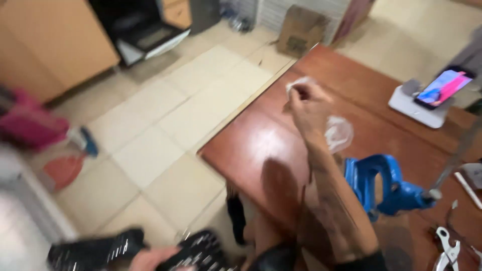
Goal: Attach metal studs to leather boots using a hand press tool and pliers.
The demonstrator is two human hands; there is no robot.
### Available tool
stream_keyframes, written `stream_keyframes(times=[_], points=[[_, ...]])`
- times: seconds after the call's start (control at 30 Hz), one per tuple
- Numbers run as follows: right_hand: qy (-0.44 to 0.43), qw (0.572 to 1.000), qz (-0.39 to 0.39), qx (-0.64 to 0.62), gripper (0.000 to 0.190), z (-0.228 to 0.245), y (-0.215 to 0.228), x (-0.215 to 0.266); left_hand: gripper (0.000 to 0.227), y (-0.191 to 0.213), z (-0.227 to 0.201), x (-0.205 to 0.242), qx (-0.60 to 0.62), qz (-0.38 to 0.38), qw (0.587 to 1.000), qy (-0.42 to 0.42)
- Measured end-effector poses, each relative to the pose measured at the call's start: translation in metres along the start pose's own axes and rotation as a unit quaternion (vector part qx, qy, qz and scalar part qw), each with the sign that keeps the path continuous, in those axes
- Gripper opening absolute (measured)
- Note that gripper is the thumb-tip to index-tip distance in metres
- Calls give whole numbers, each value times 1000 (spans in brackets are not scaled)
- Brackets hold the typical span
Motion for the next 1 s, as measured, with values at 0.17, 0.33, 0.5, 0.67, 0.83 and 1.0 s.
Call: stream_keyframes(times=[0.17,0.33,0.5,0.67,0.83,1.0], points=[[-31,988,146,34,9,178,121,133,17,-28,-332,-8,163,259,885,351],[61,968,240,32,25,217,201,234,15,-57,-369,30,191,283,911,232],[74,967,227,90,26,229,241,253,14,-71,-402,65,116,316,917,216],[57,970,205,114,25,226,266,260,14,-77,-417,83,98,334,925,156],[56,972,204,105,25,225,271,261,12,-75,-431,82,95,308,945,63],[46,970,219,95,26,220,270,266,13,-73,-426,82,90,297,948,74]])
Point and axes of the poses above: each hand's wrist, its own x-axis away from the middle knuckle, its own y-axis out of the back of the hand, z = x × y, the point moved 7 cm from there along -x, towards the middle knuckle, and after that the axes turned 10 degrees about -z, right-handed, at the moved point
